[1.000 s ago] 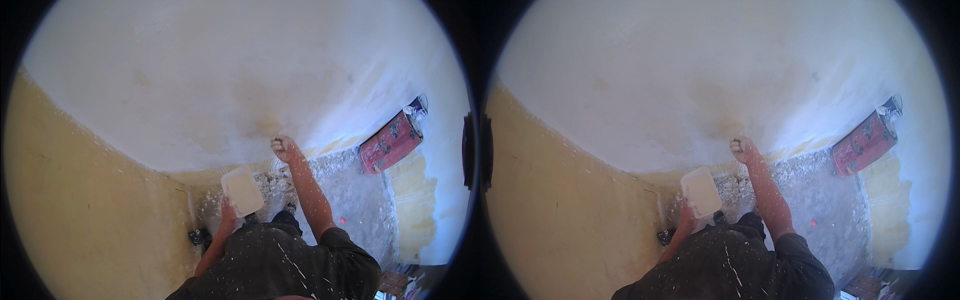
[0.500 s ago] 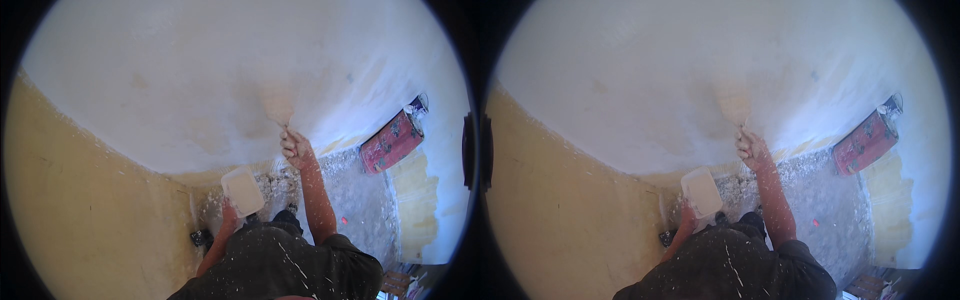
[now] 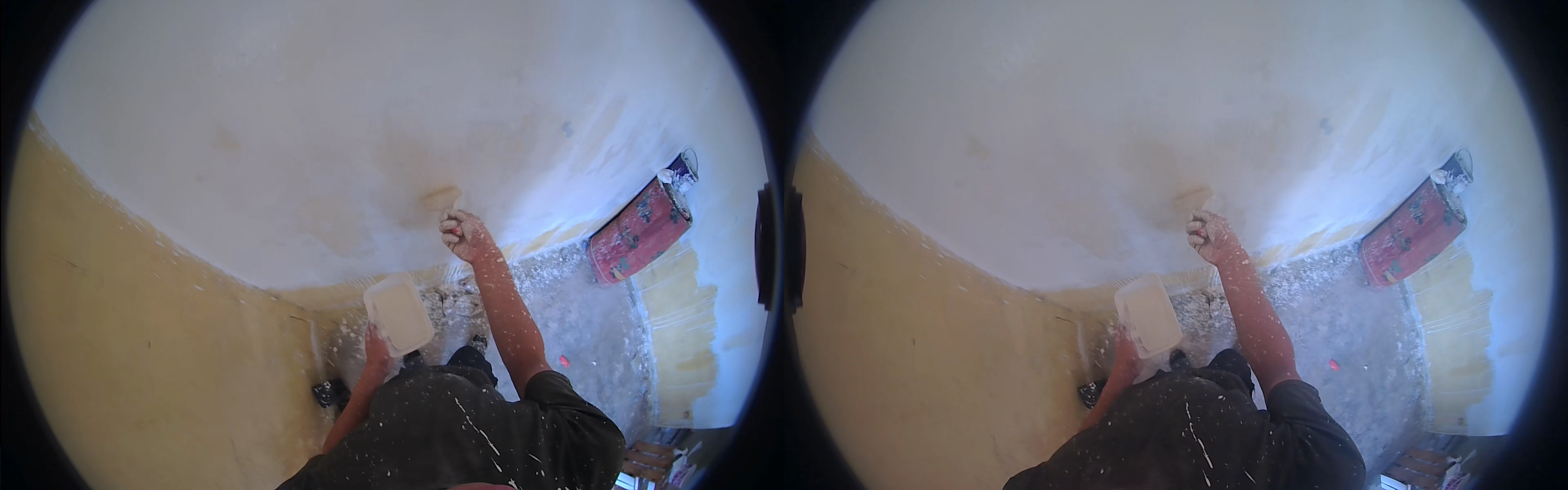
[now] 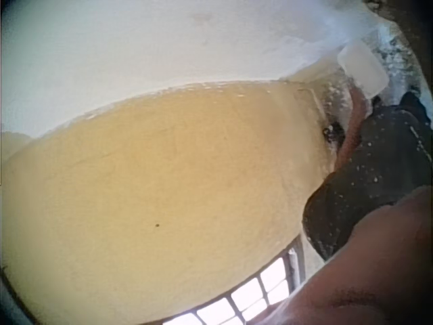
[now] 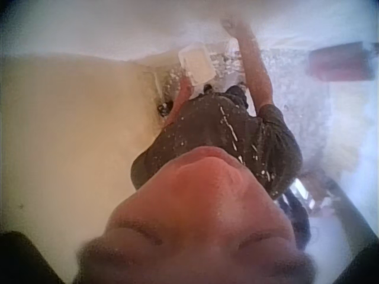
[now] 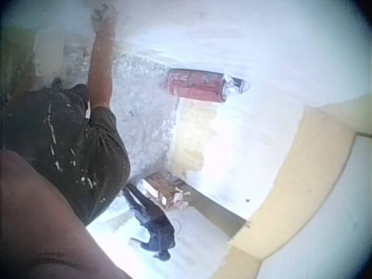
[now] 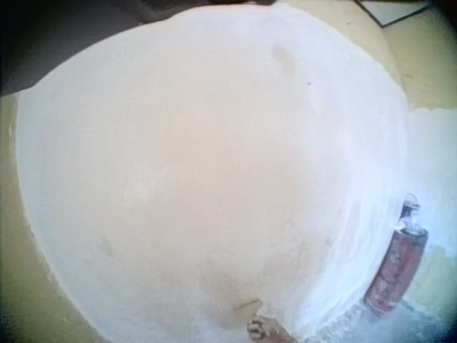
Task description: The person applies plaster to a wall using a putty knife, repeatedly loading the tool from a container and smoothing the material across the surface.
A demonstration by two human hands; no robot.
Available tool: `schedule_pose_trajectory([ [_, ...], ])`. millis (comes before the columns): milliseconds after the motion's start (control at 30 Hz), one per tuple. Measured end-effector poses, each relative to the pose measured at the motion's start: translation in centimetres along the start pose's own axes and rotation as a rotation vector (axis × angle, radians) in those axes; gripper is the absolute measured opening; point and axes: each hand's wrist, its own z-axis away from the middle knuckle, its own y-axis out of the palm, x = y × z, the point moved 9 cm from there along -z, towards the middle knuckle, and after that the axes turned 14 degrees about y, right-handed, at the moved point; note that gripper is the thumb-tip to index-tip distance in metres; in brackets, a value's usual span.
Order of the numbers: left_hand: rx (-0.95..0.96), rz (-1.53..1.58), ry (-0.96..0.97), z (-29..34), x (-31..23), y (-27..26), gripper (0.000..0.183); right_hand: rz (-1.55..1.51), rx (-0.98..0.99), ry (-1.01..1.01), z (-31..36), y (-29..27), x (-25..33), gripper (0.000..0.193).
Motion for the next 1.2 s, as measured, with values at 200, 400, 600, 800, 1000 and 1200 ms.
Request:
schedule_pose_trajectory([
  [200,0.287,-0.652,0.441,0.6,-2.7,0.4,0.044,0.127,0.250,-0.200,11.1,12.0,3.3,0.016],
  [400,0.322,-0.660,0.444,1.6,-4.3,2.7,0.047,0.220,0.091,-0.235,11.0,6.4,1.0,0.026],
  [600,0.219,-0.435,0.265,0.3,-2.5,0.7,0.076,0.212,-0.139,-0.129,9.3,-1.7,-6.5,0.026],
  [800,0.476,-1.362,0.578,-0.9,-2.4,0.8,0.088,0.303,-0.147,-0.172,10.1,-5.8,-7.9,0.026],
  [1000,0.496,-1.559,0.759,1.1,-4.1,6.0,0.055,0.285,-0.202,-0.209,11.4,-4.4,-6.0,0.022],
  [1200,0.607,-2.000,0.680,0.1,-1.2,7.1,0.054,0.090,-0.205,-0.001,9.6,-7.2,-5.1,0.024],
])
